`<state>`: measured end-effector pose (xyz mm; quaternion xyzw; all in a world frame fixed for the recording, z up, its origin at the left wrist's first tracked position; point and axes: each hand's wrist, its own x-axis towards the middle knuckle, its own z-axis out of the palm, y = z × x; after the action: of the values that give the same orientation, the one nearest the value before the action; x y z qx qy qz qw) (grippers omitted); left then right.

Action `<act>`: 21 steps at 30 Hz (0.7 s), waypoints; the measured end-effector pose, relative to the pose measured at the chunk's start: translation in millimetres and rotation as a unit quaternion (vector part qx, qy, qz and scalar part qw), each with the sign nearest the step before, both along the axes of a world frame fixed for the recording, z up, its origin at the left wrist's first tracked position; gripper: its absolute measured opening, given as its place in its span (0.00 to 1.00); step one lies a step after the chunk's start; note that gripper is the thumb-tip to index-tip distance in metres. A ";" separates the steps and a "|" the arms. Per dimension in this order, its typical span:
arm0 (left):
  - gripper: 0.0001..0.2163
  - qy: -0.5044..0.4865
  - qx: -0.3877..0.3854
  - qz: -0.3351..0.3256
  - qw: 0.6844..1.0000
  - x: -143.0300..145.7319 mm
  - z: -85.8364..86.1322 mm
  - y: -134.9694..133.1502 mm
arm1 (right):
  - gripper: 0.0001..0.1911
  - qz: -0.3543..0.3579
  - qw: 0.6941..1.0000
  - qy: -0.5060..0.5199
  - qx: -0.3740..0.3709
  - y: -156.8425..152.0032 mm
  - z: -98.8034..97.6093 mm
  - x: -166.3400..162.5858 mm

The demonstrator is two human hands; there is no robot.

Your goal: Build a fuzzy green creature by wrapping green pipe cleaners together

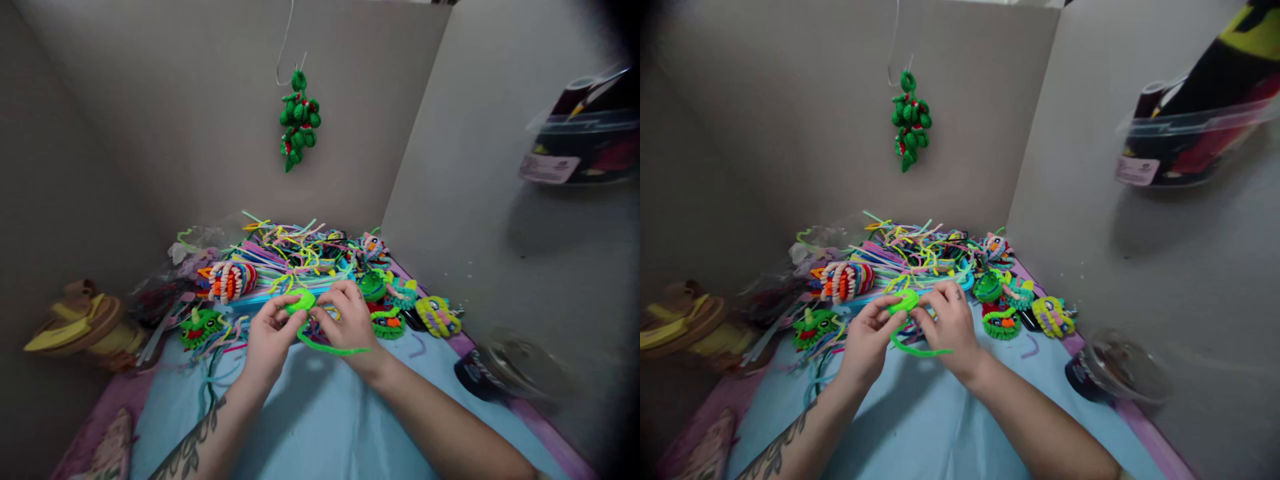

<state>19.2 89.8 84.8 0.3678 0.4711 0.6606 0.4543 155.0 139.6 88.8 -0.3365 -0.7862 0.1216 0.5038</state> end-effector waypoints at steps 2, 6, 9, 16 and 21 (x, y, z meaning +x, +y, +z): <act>0.15 0.013 -0.001 0.019 1.000 0.4 -2.9 1.2 | 0.02 -0.001 1.000 -0.011 0.006 0.8 -3.4 -1.2; 0.15 0.039 0.003 0.057 0.998 -1.2 -8.1 3.1 | 0.03 0.047 0.999 -0.002 0.025 -3.8 -6.2 -3.8; 0.14 0.049 0.006 0.072 0.996 -1.1 -8.1 2.5 | 0.06 0.127 0.991 -0.001 0.042 -12.3 -6.2 -7.0; 0.13 0.095 0.026 0.090 0.991 4.2 -8.1 -2.7 | 0.07 0.203 0.979 -0.002 0.029 -27.3 -0.2 -9.6; 0.12 0.145 0.042 0.128 0.980 -5.7 -13.8 3.1 | 0.11 0.334 0.935 0.029 0.120 -43.3 17.9 7.6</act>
<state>13.4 92.9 71.0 0.4149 0.5472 0.6722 0.2766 162.5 96.3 106.7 0.0120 -0.8472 0.1971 0.4933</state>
